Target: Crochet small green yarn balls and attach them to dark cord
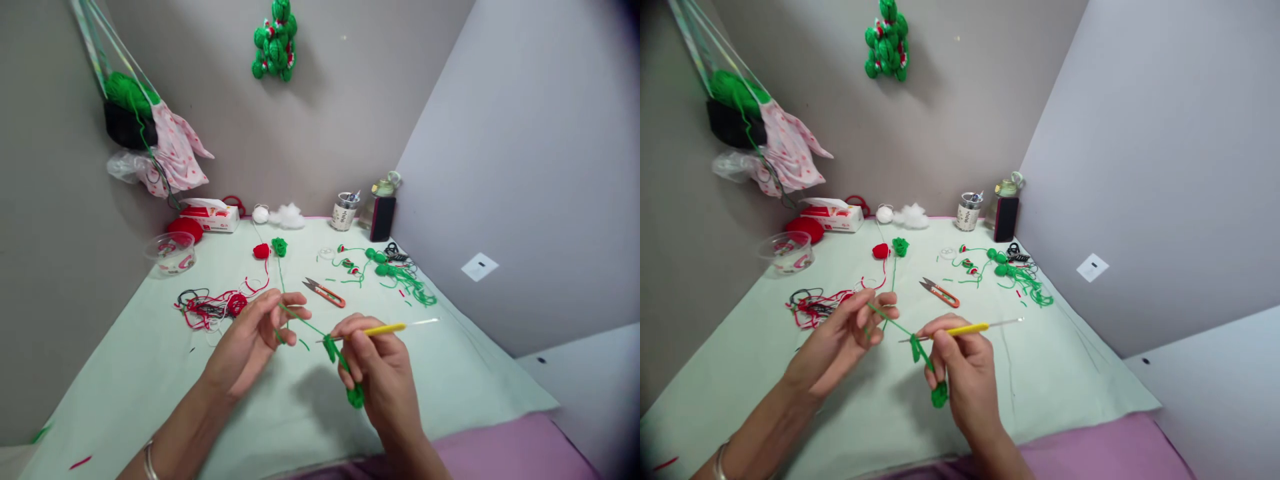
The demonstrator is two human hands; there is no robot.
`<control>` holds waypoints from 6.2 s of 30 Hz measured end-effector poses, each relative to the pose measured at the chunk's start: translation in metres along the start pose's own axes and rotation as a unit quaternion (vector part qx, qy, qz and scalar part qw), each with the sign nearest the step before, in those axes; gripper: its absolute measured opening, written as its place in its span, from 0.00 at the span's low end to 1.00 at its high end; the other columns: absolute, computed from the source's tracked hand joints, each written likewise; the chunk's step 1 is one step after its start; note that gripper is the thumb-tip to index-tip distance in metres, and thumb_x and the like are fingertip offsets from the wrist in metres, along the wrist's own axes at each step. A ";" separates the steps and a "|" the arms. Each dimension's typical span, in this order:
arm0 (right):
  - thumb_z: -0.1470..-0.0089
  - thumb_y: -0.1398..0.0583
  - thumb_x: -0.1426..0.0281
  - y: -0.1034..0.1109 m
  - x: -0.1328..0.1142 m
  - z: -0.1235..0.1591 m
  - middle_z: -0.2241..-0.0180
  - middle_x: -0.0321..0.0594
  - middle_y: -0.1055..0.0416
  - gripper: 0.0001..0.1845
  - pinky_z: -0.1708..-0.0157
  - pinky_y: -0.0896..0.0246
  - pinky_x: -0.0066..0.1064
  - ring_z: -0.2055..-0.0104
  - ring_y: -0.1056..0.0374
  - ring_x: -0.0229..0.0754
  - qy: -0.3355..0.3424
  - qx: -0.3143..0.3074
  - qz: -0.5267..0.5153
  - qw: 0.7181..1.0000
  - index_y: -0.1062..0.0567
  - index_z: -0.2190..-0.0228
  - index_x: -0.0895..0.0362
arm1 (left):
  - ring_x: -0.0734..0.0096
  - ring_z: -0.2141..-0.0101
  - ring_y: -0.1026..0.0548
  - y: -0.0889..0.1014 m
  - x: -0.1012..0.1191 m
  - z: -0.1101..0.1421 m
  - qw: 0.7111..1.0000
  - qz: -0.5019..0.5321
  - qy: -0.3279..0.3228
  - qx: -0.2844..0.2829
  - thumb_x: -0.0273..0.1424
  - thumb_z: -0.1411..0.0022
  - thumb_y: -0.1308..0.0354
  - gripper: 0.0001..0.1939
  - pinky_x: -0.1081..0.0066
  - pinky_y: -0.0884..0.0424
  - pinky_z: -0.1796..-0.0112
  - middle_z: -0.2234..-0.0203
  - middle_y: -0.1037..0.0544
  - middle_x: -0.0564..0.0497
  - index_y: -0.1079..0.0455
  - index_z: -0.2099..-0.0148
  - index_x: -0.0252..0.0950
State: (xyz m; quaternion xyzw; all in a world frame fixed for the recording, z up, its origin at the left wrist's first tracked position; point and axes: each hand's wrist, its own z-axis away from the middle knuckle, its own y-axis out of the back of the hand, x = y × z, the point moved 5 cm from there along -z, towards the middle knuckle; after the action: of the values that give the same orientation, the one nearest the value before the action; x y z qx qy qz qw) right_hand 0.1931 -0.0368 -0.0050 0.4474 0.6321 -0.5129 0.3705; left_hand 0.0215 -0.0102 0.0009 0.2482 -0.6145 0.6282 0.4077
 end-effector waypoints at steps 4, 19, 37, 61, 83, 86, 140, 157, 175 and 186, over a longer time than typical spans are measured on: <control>0.38 0.43 0.74 -0.006 -0.007 0.014 0.65 0.41 0.27 0.09 0.83 0.38 0.23 0.80 0.38 0.29 0.155 -0.009 0.145 0.977 0.21 0.62 0.55 | 0.79 0.76 0.33 -0.021 0.011 0.007 0.992 0.121 0.012 0.023 0.35 0.36 0.43 0.14 0.83 0.30 0.77 0.79 0.41 0.56 0.38 0.72 0.37; 0.39 0.45 0.81 -0.008 -0.021 0.022 0.62 0.40 0.29 0.17 0.80 0.37 0.27 0.77 0.36 0.31 0.288 0.103 0.247 0.919 0.22 0.56 0.52 | 0.50 0.38 0.40 -0.028 -0.005 0.024 0.782 -0.519 -0.344 0.044 0.36 0.39 0.38 0.21 0.48 0.57 0.36 0.48 0.26 0.45 0.28 0.43 0.45; 0.44 0.40 0.84 -0.025 -0.021 0.037 0.57 0.42 0.23 0.21 0.67 0.25 0.29 0.60 0.24 0.39 0.395 0.095 0.367 0.837 0.22 0.53 0.51 | 0.76 0.68 0.32 -0.031 -0.033 0.019 0.993 -0.060 -0.095 0.044 0.33 0.44 0.31 0.39 0.74 0.33 0.62 0.70 0.31 0.56 0.40 0.33 0.46; 0.43 0.39 0.81 -0.012 -0.014 0.036 0.57 0.43 0.26 0.25 0.62 0.26 0.32 0.58 0.27 0.41 0.432 0.010 0.475 0.767 0.25 0.46 0.51 | 0.81 0.76 0.44 -0.034 -0.036 0.024 1.000 -0.006 0.012 -0.008 0.34 0.42 0.33 0.37 0.76 0.45 0.74 0.75 0.35 0.57 0.41 0.32 0.39; 0.38 0.41 0.66 0.001 -0.005 0.011 0.82 0.32 0.32 0.09 0.87 0.43 0.18 0.86 0.40 0.29 0.016 0.020 -0.038 0.999 0.22 0.65 0.58 | 0.79 0.74 0.36 -0.028 -0.033 0.021 0.985 -0.156 -0.044 -0.060 0.34 0.40 0.35 0.29 0.76 0.39 0.73 0.70 0.33 0.54 0.33 0.37 0.43; 0.38 0.41 0.66 0.001 -0.003 0.011 0.80 0.32 0.32 0.09 0.87 0.44 0.18 0.86 0.40 0.28 0.032 0.037 -0.021 0.999 0.22 0.64 0.57 | 0.81 0.73 0.36 -0.028 -0.037 0.020 0.989 -0.135 -0.040 -0.037 0.33 0.41 0.34 0.27 0.77 0.37 0.72 0.66 0.32 0.53 0.30 0.40 0.45; 0.40 0.41 0.77 0.001 -0.010 0.024 0.65 0.40 0.26 0.11 0.69 0.31 0.30 0.67 0.28 0.38 0.269 0.087 0.257 0.924 0.20 0.60 0.53 | 0.75 0.64 0.30 -0.033 -0.052 0.025 0.999 -0.020 -0.016 0.039 0.32 0.44 0.31 0.26 0.73 0.34 0.57 0.68 0.27 0.54 0.27 0.42 0.44; 0.37 0.41 0.70 0.004 0.003 0.012 0.63 0.39 0.24 0.09 0.69 0.36 0.30 0.69 0.33 0.35 0.122 0.044 0.088 0.988 0.19 0.62 0.52 | 0.70 0.62 0.32 -0.030 -0.046 0.024 0.999 -0.037 0.021 -0.004 0.33 0.43 0.33 0.22 0.68 0.37 0.55 0.66 0.25 0.51 0.24 0.45 0.42; 0.38 0.41 0.66 0.009 0.003 0.006 0.72 0.38 0.28 0.09 0.76 0.37 0.25 0.75 0.35 0.33 0.023 0.038 0.005 0.999 0.19 0.62 0.52 | 0.74 0.68 0.35 -0.026 -0.040 0.025 0.994 -0.101 -0.038 0.013 0.31 0.43 0.33 0.26 0.71 0.38 0.59 0.71 0.29 0.55 0.27 0.42 0.45; 0.39 0.42 0.79 0.005 -0.017 0.022 0.66 0.39 0.27 0.14 0.68 0.36 0.31 0.66 0.32 0.37 0.257 0.069 0.227 0.937 0.20 0.60 0.52 | 0.76 0.67 0.34 -0.028 -0.048 0.024 0.995 0.071 0.071 -0.009 0.30 0.46 0.32 0.23 0.73 0.38 0.59 0.69 0.29 0.53 0.23 0.47 0.37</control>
State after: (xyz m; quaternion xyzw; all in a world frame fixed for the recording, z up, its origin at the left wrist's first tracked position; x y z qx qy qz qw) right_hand 0.2033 -0.0612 0.0049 0.7198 0.5505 -0.3251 0.2705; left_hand 0.0657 -0.0457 -0.0192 0.1550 -0.6058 0.6658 0.4071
